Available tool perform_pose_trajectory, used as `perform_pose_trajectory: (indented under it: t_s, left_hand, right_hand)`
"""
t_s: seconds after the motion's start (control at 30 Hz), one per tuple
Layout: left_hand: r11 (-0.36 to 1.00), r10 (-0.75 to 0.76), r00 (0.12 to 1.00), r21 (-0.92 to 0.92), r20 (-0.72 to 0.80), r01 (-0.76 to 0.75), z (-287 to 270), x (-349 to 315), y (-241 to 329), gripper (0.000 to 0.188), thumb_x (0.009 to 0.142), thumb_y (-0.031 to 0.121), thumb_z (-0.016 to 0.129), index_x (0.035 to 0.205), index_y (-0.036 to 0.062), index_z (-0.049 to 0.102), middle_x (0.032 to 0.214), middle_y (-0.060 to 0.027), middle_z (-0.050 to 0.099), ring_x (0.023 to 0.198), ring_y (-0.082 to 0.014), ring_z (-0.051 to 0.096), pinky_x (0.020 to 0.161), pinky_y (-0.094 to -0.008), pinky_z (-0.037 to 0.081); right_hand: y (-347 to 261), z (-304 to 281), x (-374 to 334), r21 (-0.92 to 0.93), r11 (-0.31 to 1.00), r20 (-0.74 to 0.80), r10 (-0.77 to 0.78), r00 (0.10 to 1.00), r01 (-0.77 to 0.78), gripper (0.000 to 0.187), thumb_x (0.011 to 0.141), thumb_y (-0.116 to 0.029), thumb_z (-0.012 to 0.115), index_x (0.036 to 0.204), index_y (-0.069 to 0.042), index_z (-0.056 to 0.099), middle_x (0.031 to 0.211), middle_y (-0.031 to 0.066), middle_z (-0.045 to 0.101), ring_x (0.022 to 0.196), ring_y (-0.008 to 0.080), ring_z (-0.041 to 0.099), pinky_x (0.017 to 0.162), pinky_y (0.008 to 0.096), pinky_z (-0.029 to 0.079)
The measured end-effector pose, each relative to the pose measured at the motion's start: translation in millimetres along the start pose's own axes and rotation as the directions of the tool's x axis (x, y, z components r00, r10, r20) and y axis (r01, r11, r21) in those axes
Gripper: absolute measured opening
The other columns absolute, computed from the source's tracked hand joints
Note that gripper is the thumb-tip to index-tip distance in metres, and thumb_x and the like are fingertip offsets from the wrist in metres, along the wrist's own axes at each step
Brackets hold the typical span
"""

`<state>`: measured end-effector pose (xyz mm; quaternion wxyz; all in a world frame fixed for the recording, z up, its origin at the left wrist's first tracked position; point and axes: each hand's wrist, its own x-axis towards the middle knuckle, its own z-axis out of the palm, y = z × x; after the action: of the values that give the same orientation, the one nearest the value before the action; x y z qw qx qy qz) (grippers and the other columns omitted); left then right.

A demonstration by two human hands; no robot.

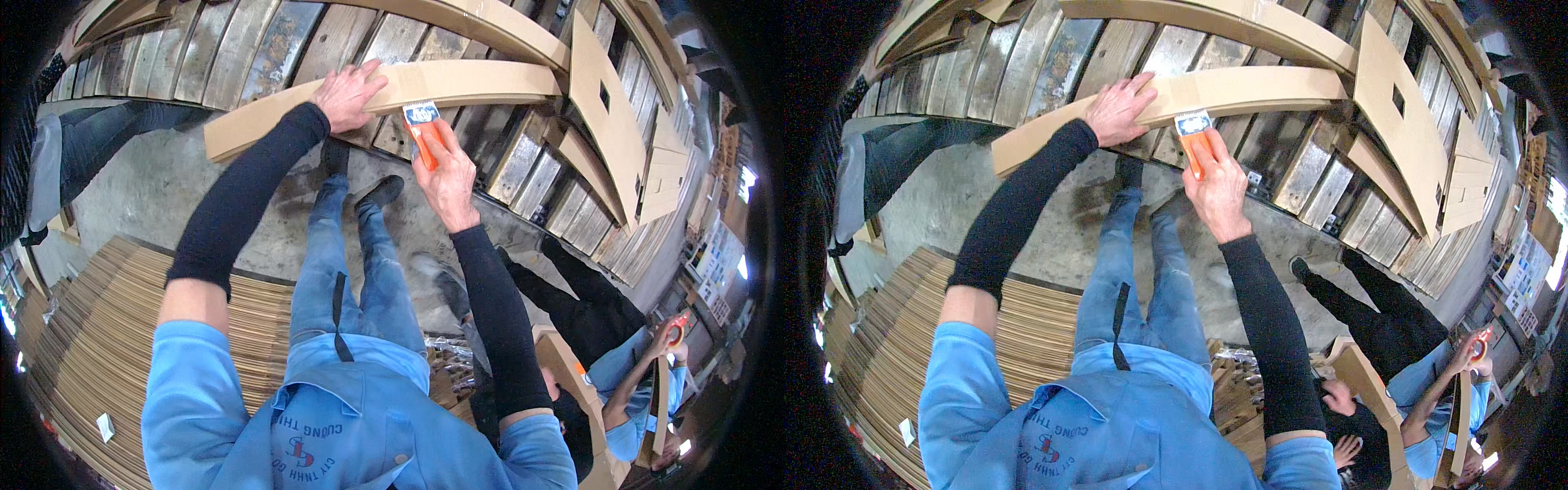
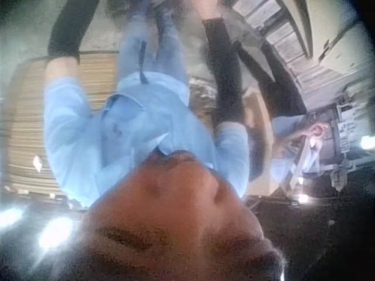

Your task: The person repeatedly picks up flat cardboard pieces and applies clear packing tape using a handheld tape dispenser. They smooth the tape along the surface and move to the next piece. The work is performed on a wooden pallet surface in a warehouse-like area with other workers nearby.

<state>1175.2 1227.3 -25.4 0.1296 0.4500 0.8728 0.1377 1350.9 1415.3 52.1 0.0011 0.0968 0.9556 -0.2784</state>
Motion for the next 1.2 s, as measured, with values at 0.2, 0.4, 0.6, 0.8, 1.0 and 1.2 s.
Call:
perform_pose_trajectory:
  t_s: [0.2, 0.4, 0.6, 0.8, 1.0, 1.2]
  left_hand:
    - [0.974, 0.169, 0.981, 0.133, 0.092, -0.181, -8.0, 46.3, 32.9, 0.064, 0.067, 0.008, 0.073, 0.130, 0.0130, 0.059, 0.152, -0.0189, 0.038, 0.129, -0.0387, 0.050, 0.096, -0.0550, 0.050]
    - [0.999, 0.012, 0.997, -0.036, 0.072, -0.009, 1.9, 58.3, 30.1, 0.069, 0.062, 0.015, 0.079, 0.126, -0.0007, 0.056, 0.124, -0.0249, 0.059, 0.109, -0.0419, 0.063, 0.097, -0.0492, 0.052]
    - [0.767, 0.007, 0.833, -0.537, 0.553, 0.350, -2.0, 57.8, -21.0, 0.099, 0.055, 0.018, 0.090, 0.141, -0.0071, 0.047, 0.128, -0.0232, 0.065, 0.122, -0.0282, 0.062, 0.107, -0.0379, 0.048]
    - [0.935, -0.165, 0.977, -0.338, -0.137, 0.111, 35.9, -11.4, 10.8, 0.073, 0.069, 0.026, 0.087, 0.130, -0.0009, 0.058, 0.141, -0.0171, 0.058, 0.129, -0.0349, 0.057, 0.109, -0.0430, 0.046]
    - [0.966, -0.253, 0.933, -0.012, -0.255, 0.259, 37.5, -22.4, 71.3, 0.067, 0.067, 0.029, 0.087, 0.125, 0.0103, 0.059, 0.145, -0.0097, 0.051, 0.132, -0.0313, 0.051, 0.106, -0.0475, 0.041]
    - [0.962, -0.272, 0.957, -0.023, -0.096, 0.271, 27.6, -17.2, 56.1, 0.059, 0.067, 0.032, 0.086, 0.117, 0.0098, 0.061, 0.143, -0.0096, 0.051, 0.129, -0.0318, 0.052, 0.104, -0.0482, 0.042]
  right_hand:
    - [16.2, 13.0, -6.2, -0.033, 0.997, -0.041, -0.065, 0.997, 0.064, 0.047, 0.075, -0.013, 0.075, 0.121, -0.006, 0.070, 0.144, 0.0133, 0.056, 0.093, 0.0374, 0.071, 0.084, 0.0450, 0.059]
    - [22.4, 12.3, -6.8, -0.015, 0.997, -0.065, -0.082, 0.995, 0.082, 0.049, 0.074, -0.013, 0.075, 0.123, -0.009, 0.070, 0.144, 0.0135, 0.057, 0.093, 0.0378, 0.071, 0.082, 0.0445, 0.059]
    - [2.3, -1.1, 8.5, 0.021, 0.990, -0.048, -0.141, 0.989, 0.142, 0.047, 0.073, -0.014, 0.077, 0.120, -0.009, 0.071, 0.140, 0.0134, 0.058, 0.088, 0.0365, 0.071, 0.079, 0.0447, 0.060]
    - [-12.4, -2.5, 16.6, 0.012, 0.998, 0.026, -0.058, 0.998, 0.058, 0.041, 0.073, -0.012, 0.073, 0.113, -0.008, 0.073, 0.137, 0.0128, 0.060, 0.089, 0.0370, 0.071, 0.081, 0.0463, 0.059]
    - [-13.1, -6.7, 38.4, 0.018, 0.998, 0.071, -0.058, 0.996, 0.057, 0.037, 0.074, -0.012, 0.073, 0.110, -0.008, 0.073, 0.135, 0.0135, 0.061, 0.088, 0.0390, 0.072, 0.079, 0.0486, 0.059]
    - [0.3, -16.7, 15.0, 0.047, 0.993, 0.085, -0.112, 0.990, 0.108, 0.042, 0.076, -0.011, 0.072, 0.117, -0.008, 0.069, 0.135, 0.0154, 0.058, 0.079, 0.0383, 0.071, 0.071, 0.0475, 0.060]
